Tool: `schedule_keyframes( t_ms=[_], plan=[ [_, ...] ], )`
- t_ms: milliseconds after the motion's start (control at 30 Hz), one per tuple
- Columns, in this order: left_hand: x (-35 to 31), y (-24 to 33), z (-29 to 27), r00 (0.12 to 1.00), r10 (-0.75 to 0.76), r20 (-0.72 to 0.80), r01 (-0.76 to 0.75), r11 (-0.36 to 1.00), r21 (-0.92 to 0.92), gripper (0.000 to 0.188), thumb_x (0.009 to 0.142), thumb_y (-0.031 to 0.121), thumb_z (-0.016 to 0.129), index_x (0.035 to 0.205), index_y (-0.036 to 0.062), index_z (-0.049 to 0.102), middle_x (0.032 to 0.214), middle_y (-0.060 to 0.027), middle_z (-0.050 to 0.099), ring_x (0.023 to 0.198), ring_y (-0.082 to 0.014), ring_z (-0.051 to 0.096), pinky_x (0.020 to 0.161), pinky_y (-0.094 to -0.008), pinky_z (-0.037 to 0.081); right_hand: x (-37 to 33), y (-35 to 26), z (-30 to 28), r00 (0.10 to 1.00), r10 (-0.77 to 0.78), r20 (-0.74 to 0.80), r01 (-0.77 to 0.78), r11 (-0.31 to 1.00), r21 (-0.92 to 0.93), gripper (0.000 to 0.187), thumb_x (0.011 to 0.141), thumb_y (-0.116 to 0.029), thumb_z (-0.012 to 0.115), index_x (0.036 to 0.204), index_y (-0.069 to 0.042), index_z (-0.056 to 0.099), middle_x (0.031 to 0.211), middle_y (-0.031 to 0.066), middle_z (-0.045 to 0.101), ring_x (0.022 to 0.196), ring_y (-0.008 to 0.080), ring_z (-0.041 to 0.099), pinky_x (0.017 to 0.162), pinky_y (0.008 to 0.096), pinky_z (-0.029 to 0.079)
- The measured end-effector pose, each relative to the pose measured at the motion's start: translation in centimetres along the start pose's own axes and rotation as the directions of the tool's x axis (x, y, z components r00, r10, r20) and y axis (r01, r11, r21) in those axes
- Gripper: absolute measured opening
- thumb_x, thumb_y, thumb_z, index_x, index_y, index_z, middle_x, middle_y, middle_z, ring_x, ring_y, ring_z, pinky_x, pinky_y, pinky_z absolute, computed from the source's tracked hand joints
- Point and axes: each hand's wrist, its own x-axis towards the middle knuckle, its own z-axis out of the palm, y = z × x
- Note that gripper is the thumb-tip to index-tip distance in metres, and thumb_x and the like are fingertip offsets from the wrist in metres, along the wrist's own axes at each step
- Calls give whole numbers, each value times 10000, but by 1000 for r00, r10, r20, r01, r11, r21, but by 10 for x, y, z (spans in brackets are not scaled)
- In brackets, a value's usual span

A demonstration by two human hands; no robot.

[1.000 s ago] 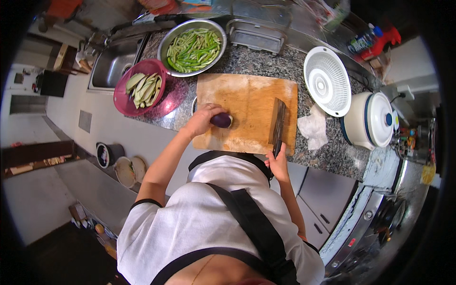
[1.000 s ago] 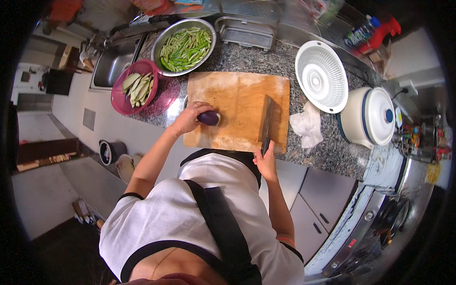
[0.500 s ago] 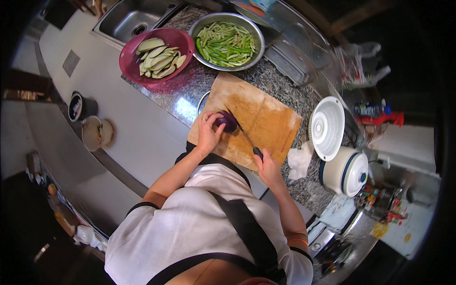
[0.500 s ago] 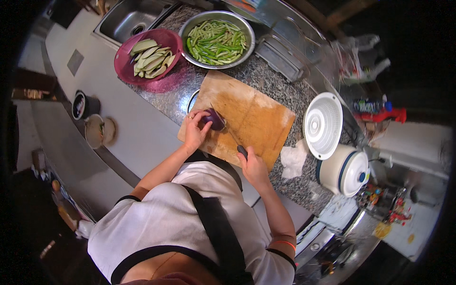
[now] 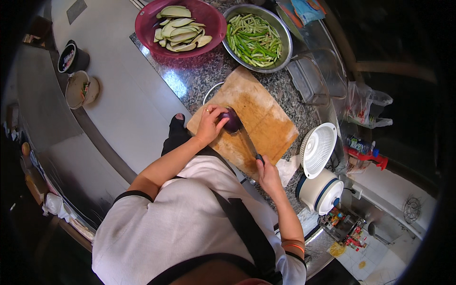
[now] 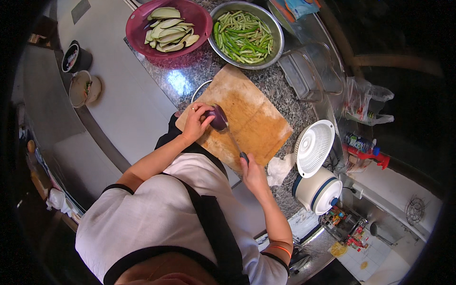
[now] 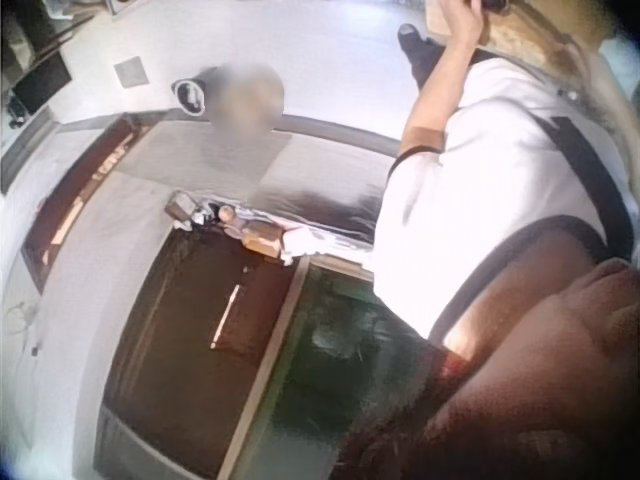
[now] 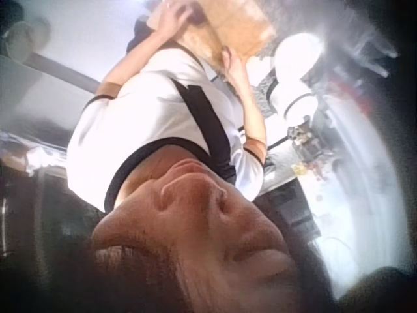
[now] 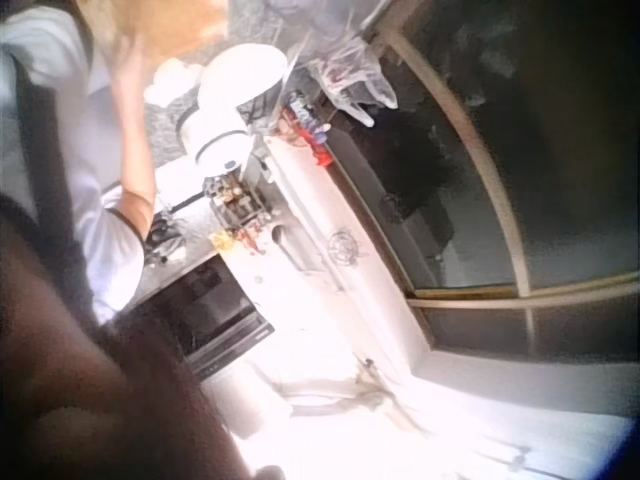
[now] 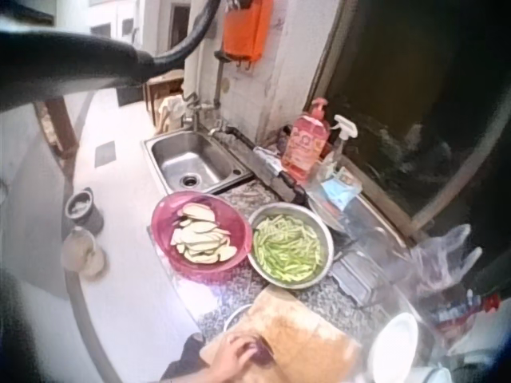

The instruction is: The person slices eggplant into thin pieces on a cutting board using a cleaver and places the slices into a purple bowl.

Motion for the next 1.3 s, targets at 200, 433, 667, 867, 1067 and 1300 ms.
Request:
schedule_keyframes(
  t_ms=[200, 433, 667, 867, 1067, 1300],
  plan=[
    [3, -7, -1, 999, -20, 35, 21, 999, -39, 206, 778, 86, 685, 963, 44, 604, 968, -114, 497, 923, -278, 502, 818, -320, 419, 11, -4, 3, 1000, -14, 14, 13, 999, 44, 266, 946, -261, 443, 964, -1, 495, 709, 307, 566, 733, 507, 534, 606, 531, 414],
    [7, -10, -1, 999, -30, 39, 32, 998, -49, 197, 761, 68, 692, 939, 42, 612, 952, -108, 513, 887, -265, 511, 784, -315, 425, 21, -6, -2, 999, -12, 51, 10, 1000, 29, 314, 946, -274, 440, 1018, 23, 514, 746, 328, 569, 746, 509, 543, 622, 532, 425],
    [6, -4, -2, 997, -30, 72, 30, 1000, 6, 199, 763, 80, 696, 936, 29, 611, 966, -110, 512, 850, -262, 506, 736, -313, 425, 44, -3, 6, 997, -61, 56, 58, 998, 39, 307, 950, -305, 426, 977, -9, 504, 707, 296, 574, 708, 500, 547, 599, 531, 420],
    [4, -6, -7, 996, 24, 85, -26, 999, 27, 203, 767, 81, 697, 940, 22, 609, 972, -109, 508, 877, -255, 515, 758, -314, 431, 71, 10, 46, 995, -99, -18, 100, 994, 34, 311, 941, -323, 435, 1013, -29, 504, 720, 287, 584, 699, 475, 568, 588, 537, 421],
    [2, -11, -5, 992, -61, 114, 70, 994, -78, 210, 763, 76, 691, 949, 32, 606, 982, -111, 514, 930, -275, 515, 798, -324, 430, 86, 10, 84, 991, -48, -124, 58, 996, 74, 321, 923, -328, 467, 1054, -41, 526, 738, 287, 592, 711, 473, 573, 592, 527, 441],
    [6, 4, -4, 989, 53, 139, -56, 998, 18, 340, 754, 117, 700, 1066, 63, 577, 1059, -139, 523, 984, -326, 508, 860, -355, 413, 89, 26, 77, 990, -56, -131, 88, 963, 254, 372, 926, -333, 462, 1083, -5, 541, 873, 293, 596, 851, 470, 560, 703, 495, 450]
  ],
)
